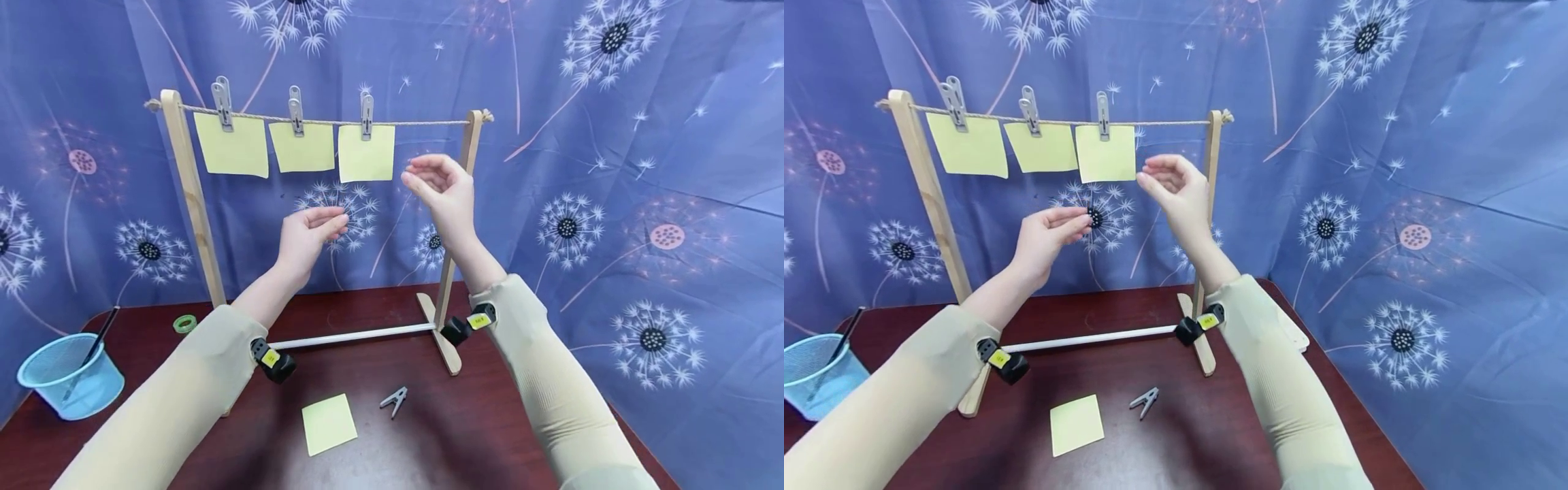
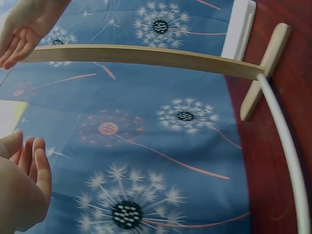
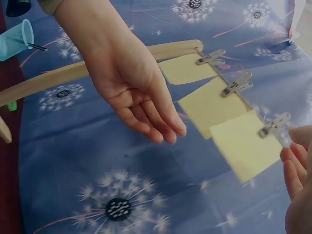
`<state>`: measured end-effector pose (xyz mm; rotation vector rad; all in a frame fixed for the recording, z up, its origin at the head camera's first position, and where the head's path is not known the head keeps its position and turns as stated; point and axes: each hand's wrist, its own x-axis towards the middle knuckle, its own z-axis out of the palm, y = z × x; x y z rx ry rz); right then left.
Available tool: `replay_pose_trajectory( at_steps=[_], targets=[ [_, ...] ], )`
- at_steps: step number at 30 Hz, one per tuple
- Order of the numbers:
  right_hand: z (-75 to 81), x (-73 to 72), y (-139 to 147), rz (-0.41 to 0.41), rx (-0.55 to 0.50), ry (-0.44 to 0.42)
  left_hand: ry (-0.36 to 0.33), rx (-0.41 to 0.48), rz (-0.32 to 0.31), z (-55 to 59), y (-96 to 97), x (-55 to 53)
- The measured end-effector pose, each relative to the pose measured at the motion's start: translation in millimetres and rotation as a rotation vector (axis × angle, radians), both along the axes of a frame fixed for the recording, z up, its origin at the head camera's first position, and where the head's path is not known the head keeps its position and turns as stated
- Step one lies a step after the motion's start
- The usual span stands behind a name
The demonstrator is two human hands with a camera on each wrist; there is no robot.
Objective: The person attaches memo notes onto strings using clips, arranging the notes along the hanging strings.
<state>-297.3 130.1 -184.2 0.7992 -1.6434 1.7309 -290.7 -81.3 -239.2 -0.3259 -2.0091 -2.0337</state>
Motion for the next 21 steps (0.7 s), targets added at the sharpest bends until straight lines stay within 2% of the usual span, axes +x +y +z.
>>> replay_pose_trajectory(
  at_steps=[4,10,16,21],
  targets=[
    [-33.0,3.4,8.8,0.035,0.024,-0.062,-0.048,-0.005,-0.014,-27.3,-6.9,4.4],
    [-95.7,3.1,19.9,0.087,0.001,-0.205,-0.151,-0.025,-0.019,-75.0,-17.0,9.9],
    [-154.0,9.8,24.9,0.081,0.035,-0.340,-0.225,-0.077,-0.008,-120.0,-27.6,20.6],
    [-193.8,14.9,29.4,0.076,0.120,-0.430,-0.307,-0.132,-0.058,-150.9,-32.8,33.7]
  ],
)
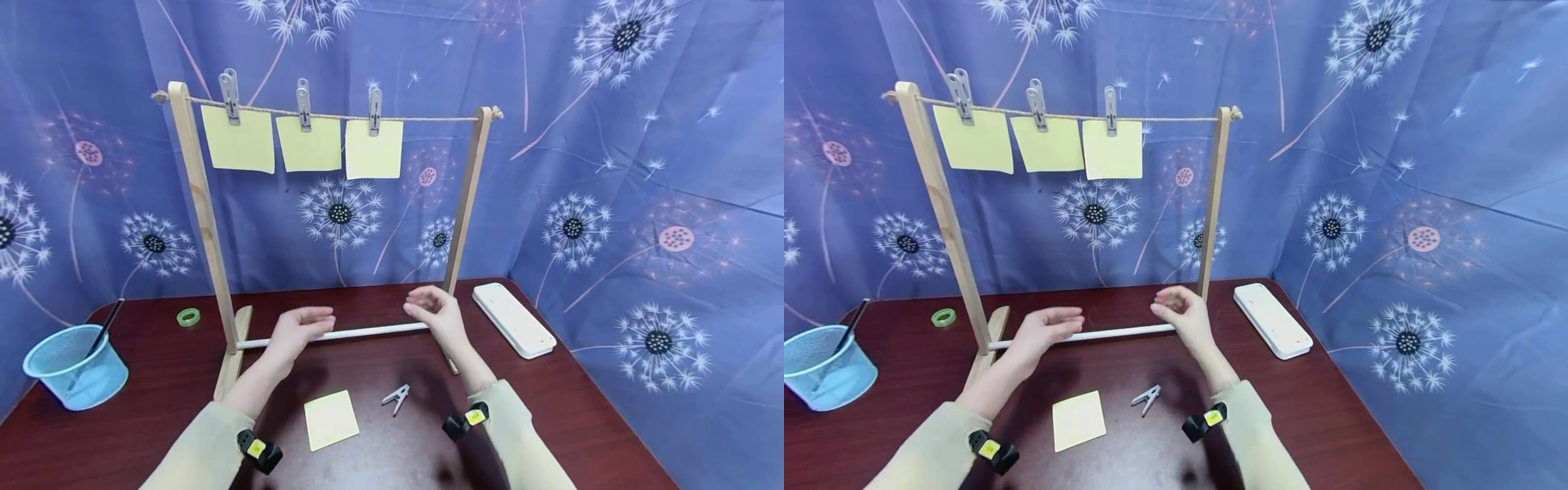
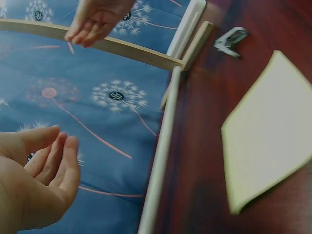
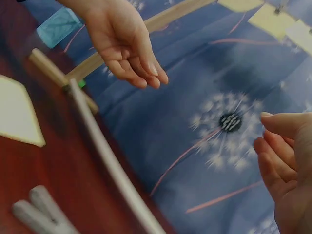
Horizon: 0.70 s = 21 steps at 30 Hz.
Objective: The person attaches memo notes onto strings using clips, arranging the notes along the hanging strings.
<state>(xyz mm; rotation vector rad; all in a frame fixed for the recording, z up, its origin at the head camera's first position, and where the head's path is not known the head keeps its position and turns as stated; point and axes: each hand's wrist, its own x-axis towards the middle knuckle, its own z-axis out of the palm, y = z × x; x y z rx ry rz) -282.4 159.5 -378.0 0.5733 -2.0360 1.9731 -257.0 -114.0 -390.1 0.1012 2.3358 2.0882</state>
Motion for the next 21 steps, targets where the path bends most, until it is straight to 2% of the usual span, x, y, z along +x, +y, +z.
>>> replay_pose_trajectory(
  at_steps=[4,8,13,17,21],
  targets=[
    [-21.4,5.6,4.0,0.037,0.089,-0.051,-0.060,-0.044,-0.046,-17.5,-1.0,10.9],
    [-32.6,9.4,6.1,0.094,0.139,-0.082,-0.096,-0.095,-0.073,-30.8,-2.4,19.2],
    [-40.7,11.2,8.2,0.136,0.228,-0.089,-0.102,-0.166,-0.140,-45.0,-6.3,28.6],
    [-46.4,13.1,9.7,0.163,0.310,-0.071,-0.111,-0.211,-0.195,-52.1,-9.5,35.4],
    [-52.8,14.2,12.0,0.228,0.342,-0.087,-0.070,-0.286,-0.238,-55.4,-12.2,39.2]
  ],
)
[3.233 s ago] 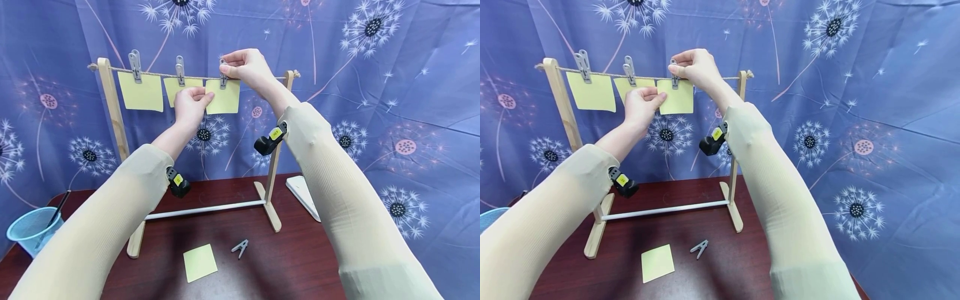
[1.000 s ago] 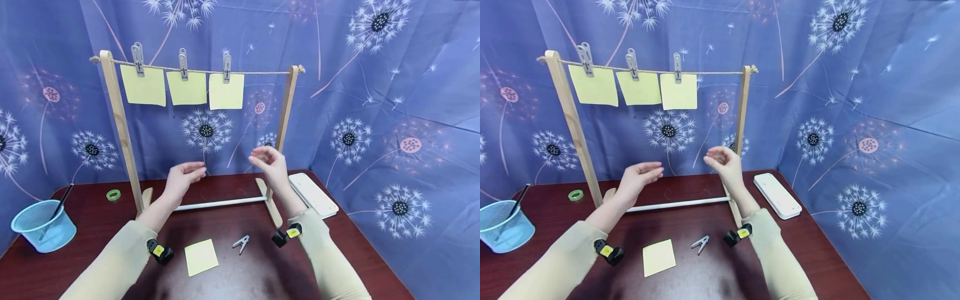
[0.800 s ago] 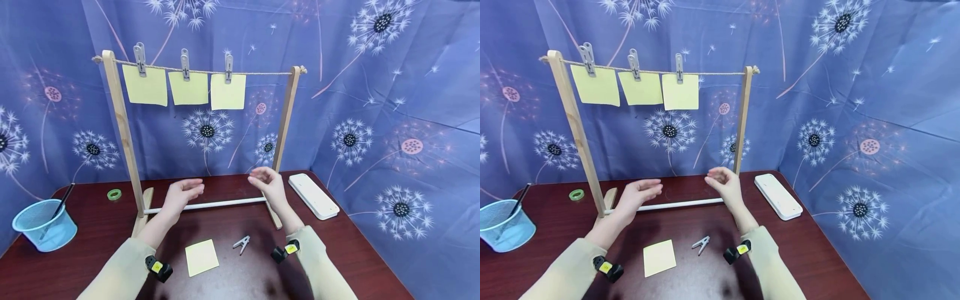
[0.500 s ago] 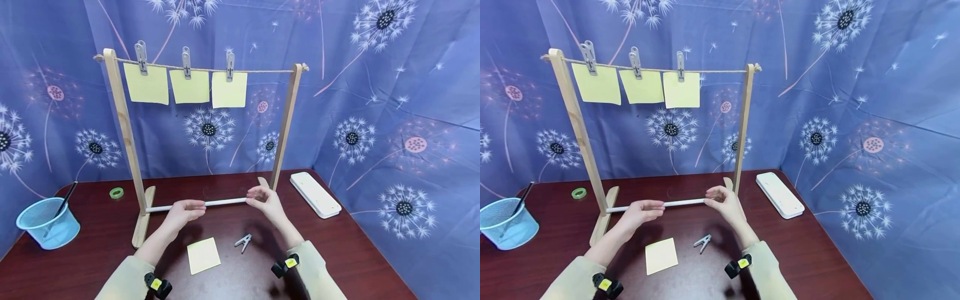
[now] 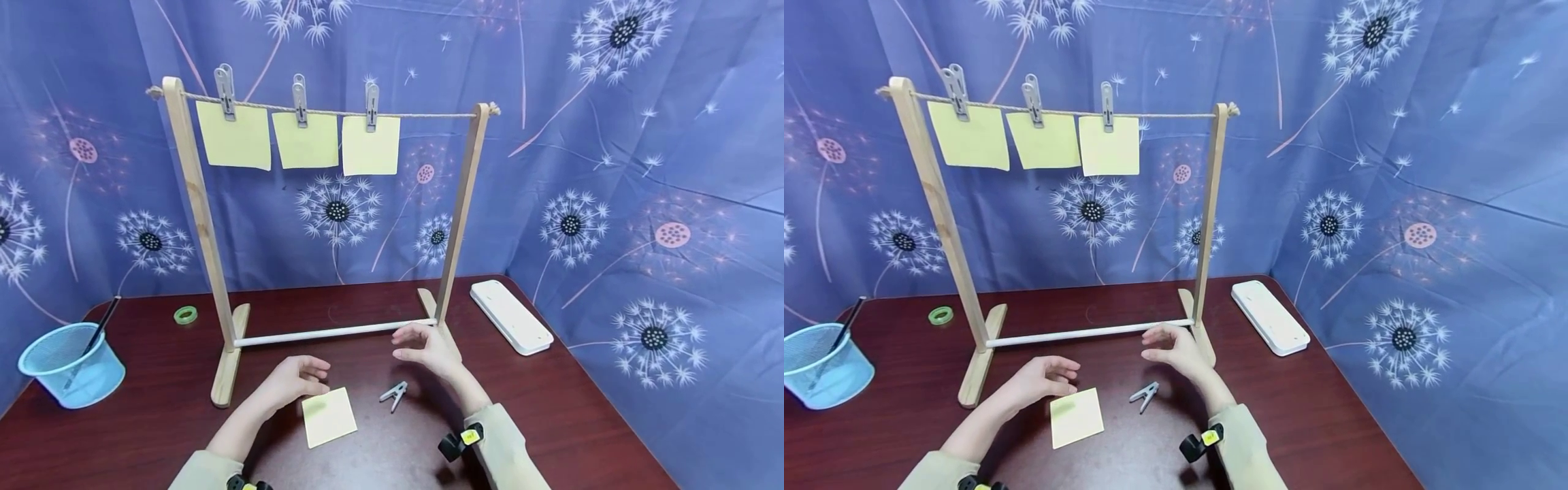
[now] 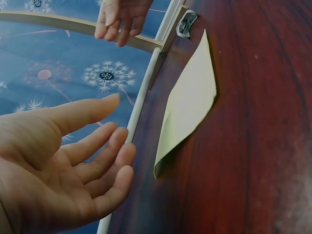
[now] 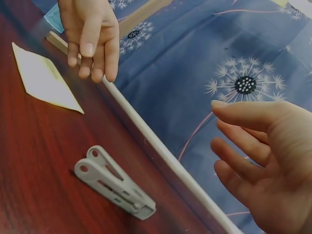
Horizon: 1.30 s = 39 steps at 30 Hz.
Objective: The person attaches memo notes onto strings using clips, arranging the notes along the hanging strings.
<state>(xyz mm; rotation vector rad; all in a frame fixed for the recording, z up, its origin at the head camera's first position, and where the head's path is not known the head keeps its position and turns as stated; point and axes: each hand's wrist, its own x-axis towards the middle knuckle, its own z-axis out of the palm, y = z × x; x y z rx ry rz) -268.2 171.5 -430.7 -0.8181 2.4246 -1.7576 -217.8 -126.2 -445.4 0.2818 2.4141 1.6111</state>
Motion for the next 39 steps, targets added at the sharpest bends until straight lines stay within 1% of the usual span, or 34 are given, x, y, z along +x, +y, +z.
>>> replay_pose_trajectory(
  at_steps=[2,5,9,13,16,20,23,29,33,39],
  targets=[
    [-2.2,-0.2,0.6,0.025,0.018,-0.009,0.035,-0.030,-0.021,-1.2,-1.3,0.1],
    [-4.3,-0.9,1.2,0.075,0.045,-0.021,0.074,-0.049,-0.048,-2.1,-3.8,-0.7],
    [-6.9,-1.1,3.9,0.172,0.087,-0.028,0.074,-0.062,-0.074,-3.1,-6.6,-0.3],
    [-9.5,0.0,7.0,0.265,0.129,-0.030,0.079,-0.078,-0.120,-2.6,-8.2,2.2],
    [-10.9,0.6,8.0,0.292,0.179,-0.020,0.068,-0.082,-0.149,-1.7,-8.6,5.1],
    [-12.9,0.3,8.3,0.292,0.247,0.002,0.045,-0.090,-0.143,-2.9,-6.9,6.6],
    [-15.3,-0.5,8.5,0.304,0.287,0.019,0.042,-0.097,-0.131,-4.8,-5.0,6.4],
    [-20.7,0.0,6.7,0.339,0.375,0.043,0.074,-0.149,-0.131,-10.1,-3.5,7.7],
    [-22.8,1.6,5.0,0.379,0.386,0.041,0.094,-0.189,-0.119,-13.5,-1.8,8.7],
    [-24.1,3.6,4.2,0.428,0.407,0.041,0.121,-0.213,-0.108,-13.2,1.1,10.7]
  ],
)
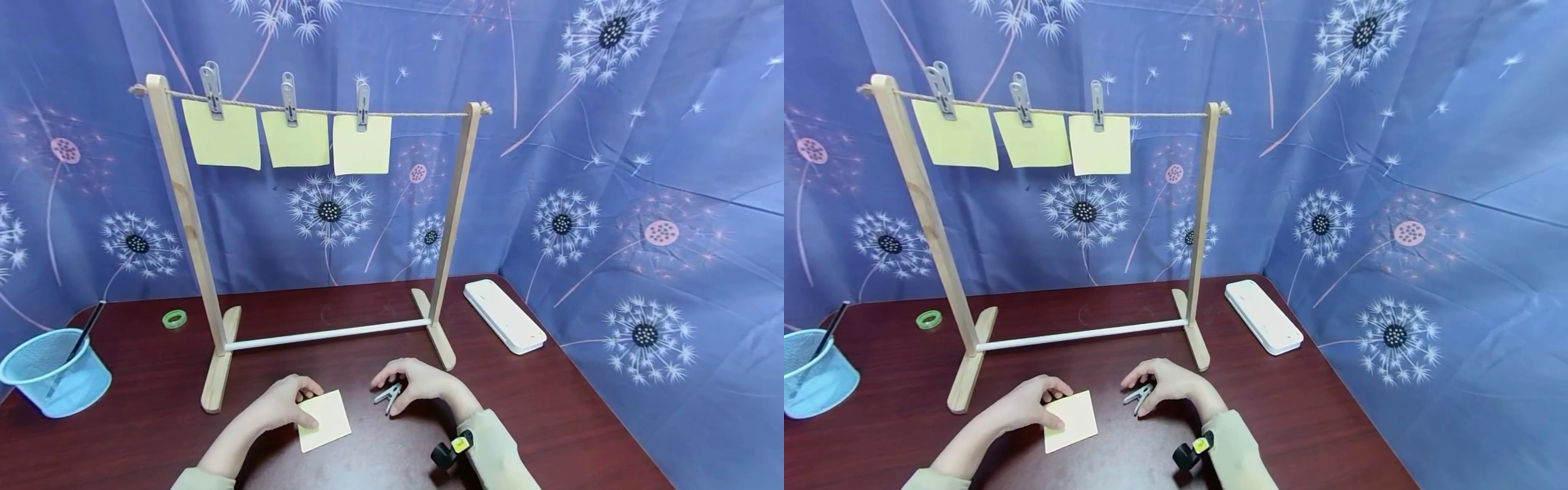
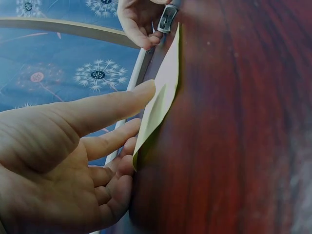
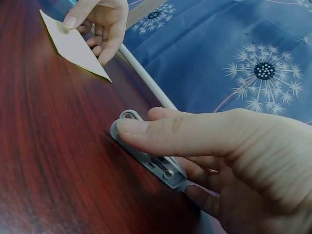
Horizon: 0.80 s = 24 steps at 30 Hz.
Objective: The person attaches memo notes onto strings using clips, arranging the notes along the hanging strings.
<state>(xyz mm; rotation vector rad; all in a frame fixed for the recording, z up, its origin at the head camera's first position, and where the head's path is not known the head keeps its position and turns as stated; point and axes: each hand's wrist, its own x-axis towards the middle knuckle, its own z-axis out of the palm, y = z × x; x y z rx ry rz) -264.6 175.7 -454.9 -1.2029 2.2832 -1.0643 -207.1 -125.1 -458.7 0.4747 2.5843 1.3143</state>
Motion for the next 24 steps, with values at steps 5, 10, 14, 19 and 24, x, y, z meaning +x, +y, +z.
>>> replay_pose_trajectory(
  at_steps=[5,10,14,19,24],
  targets=[
    [-0.3,0.3,-1.2,0.021,0.041,0.037,0.016,-0.018,0.019,1.5,2.1,1.7],
    [-1.2,0.0,-2.3,0.019,0.067,0.058,0.014,-0.037,0.064,1.7,4.8,0.8],
    [-1.7,1.4,-3.3,0.000,0.089,0.042,0.012,-0.045,0.078,0.3,5.4,0.8],
    [-2.5,1.8,-4.2,-0.014,0.094,0.027,0.006,-0.038,0.094,0.5,6.5,1.8],
    [-2.8,1.9,-4.4,-0.017,0.092,0.030,-0.002,-0.051,0.126,1.4,8.4,2.7]
  ],
)
